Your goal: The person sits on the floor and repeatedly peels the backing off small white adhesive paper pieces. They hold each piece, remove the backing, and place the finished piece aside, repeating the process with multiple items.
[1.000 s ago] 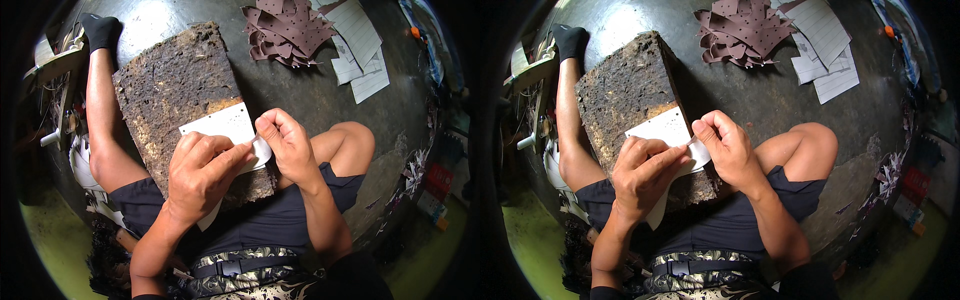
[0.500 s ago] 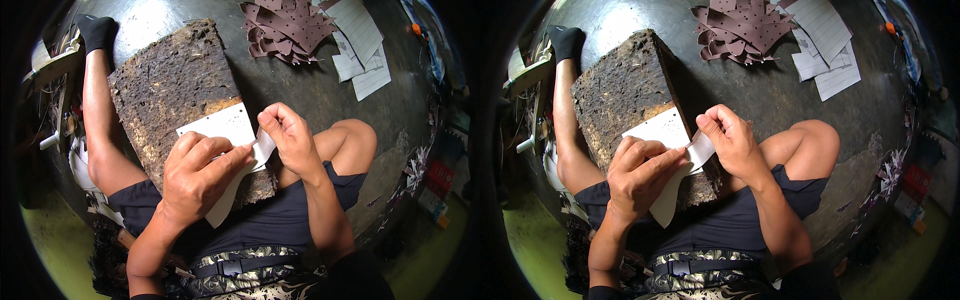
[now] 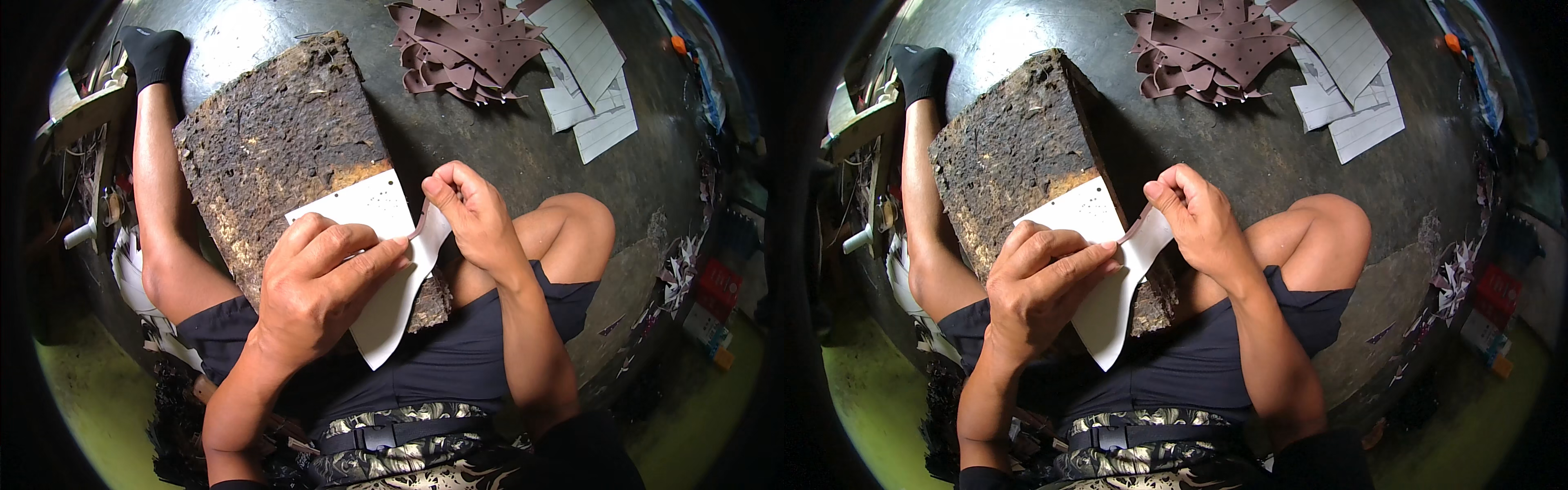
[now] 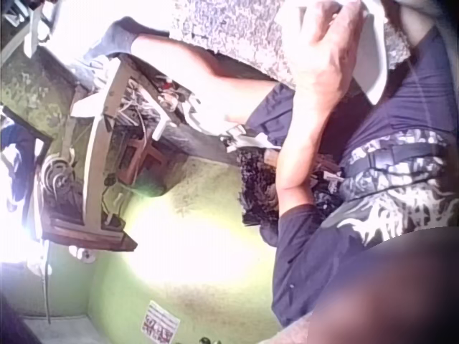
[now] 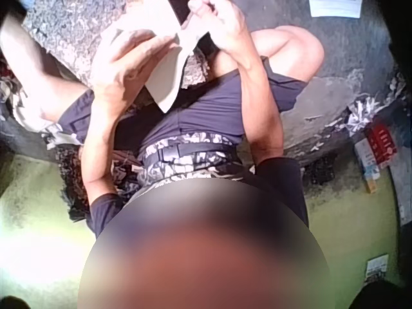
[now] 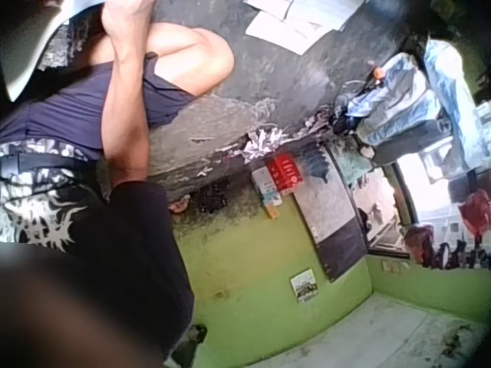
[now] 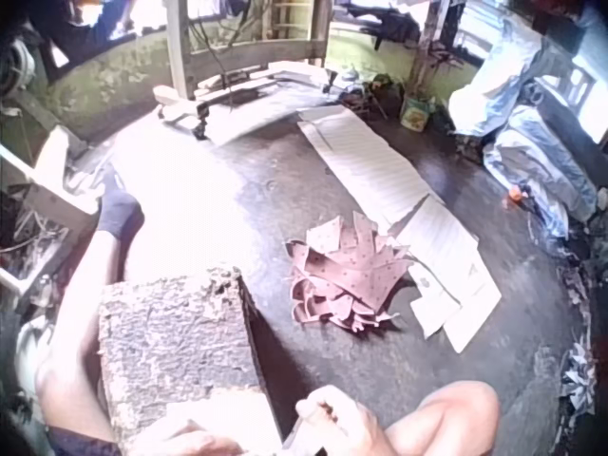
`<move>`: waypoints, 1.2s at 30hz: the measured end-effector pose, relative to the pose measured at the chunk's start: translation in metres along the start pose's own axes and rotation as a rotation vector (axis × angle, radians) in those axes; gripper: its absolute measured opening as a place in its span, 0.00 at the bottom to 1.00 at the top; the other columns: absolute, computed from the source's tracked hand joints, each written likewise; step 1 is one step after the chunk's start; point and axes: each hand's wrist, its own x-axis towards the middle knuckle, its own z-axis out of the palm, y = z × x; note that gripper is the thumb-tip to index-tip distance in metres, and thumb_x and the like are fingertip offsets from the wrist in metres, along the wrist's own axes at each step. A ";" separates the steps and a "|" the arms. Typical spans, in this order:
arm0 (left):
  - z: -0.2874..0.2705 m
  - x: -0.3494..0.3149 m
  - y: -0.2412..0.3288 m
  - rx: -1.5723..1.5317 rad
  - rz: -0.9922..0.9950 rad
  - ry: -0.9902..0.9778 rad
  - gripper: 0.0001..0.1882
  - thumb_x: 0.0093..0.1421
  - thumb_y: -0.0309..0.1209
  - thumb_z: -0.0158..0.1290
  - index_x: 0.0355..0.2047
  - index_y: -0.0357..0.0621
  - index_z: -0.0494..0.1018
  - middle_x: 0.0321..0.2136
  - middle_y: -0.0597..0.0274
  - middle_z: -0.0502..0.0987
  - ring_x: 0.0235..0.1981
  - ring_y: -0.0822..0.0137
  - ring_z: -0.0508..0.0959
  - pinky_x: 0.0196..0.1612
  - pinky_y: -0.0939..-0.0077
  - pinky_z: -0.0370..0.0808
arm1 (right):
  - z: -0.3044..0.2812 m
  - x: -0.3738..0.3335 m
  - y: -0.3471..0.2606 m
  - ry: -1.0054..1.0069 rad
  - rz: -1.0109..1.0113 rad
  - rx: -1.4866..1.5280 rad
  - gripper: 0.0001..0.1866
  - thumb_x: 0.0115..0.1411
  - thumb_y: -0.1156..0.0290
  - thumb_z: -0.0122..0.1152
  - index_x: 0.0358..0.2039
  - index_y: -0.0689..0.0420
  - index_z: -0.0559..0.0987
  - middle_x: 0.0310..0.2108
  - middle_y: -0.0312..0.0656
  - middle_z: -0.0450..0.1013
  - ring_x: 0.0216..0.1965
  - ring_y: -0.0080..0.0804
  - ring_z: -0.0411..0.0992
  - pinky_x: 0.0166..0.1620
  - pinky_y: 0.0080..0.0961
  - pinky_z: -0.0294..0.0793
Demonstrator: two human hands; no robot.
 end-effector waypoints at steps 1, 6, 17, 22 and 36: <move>-0.001 0.000 -0.001 -0.004 0.001 -0.004 0.19 0.56 0.30 0.77 0.49 0.49 0.93 0.37 0.66 0.85 0.34 0.63 0.79 0.37 0.66 0.78 | -0.001 0.001 0.000 0.001 -0.006 -0.010 0.15 0.84 0.60 0.64 0.44 0.59 0.81 0.34 0.29 0.76 0.37 0.15 0.71 0.40 0.19 0.72; -0.003 0.002 -0.002 -0.017 0.007 -0.021 0.19 0.57 0.29 0.76 0.50 0.49 0.93 0.37 0.66 0.85 0.34 0.63 0.79 0.37 0.65 0.78 | -0.001 0.004 0.002 0.019 -0.006 -0.068 0.15 0.83 0.60 0.65 0.43 0.59 0.81 0.34 0.29 0.77 0.36 0.15 0.70 0.38 0.20 0.71; -0.004 0.008 -0.008 -0.058 0.020 -0.020 0.16 0.57 0.29 0.77 0.47 0.47 0.91 0.36 0.65 0.84 0.33 0.61 0.80 0.36 0.64 0.78 | 0.000 0.008 0.008 0.061 -0.037 -0.170 0.15 0.82 0.60 0.67 0.44 0.61 0.82 0.33 0.32 0.77 0.36 0.18 0.70 0.39 0.23 0.73; -0.001 0.009 -0.008 -0.031 0.021 -0.015 0.15 0.58 0.30 0.77 0.45 0.48 0.91 0.35 0.66 0.84 0.33 0.62 0.80 0.35 0.64 0.78 | 0.001 0.010 0.012 0.073 -0.032 -0.206 0.15 0.81 0.60 0.67 0.44 0.61 0.82 0.33 0.33 0.78 0.36 0.19 0.71 0.40 0.25 0.74; -0.007 0.005 -0.009 0.002 0.063 -0.036 0.20 0.58 0.30 0.76 0.52 0.47 0.91 0.38 0.66 0.83 0.34 0.62 0.79 0.36 0.65 0.78 | 0.001 0.010 0.009 0.076 -0.038 -0.207 0.14 0.79 0.62 0.68 0.43 0.63 0.81 0.35 0.46 0.79 0.36 0.36 0.76 0.42 0.35 0.77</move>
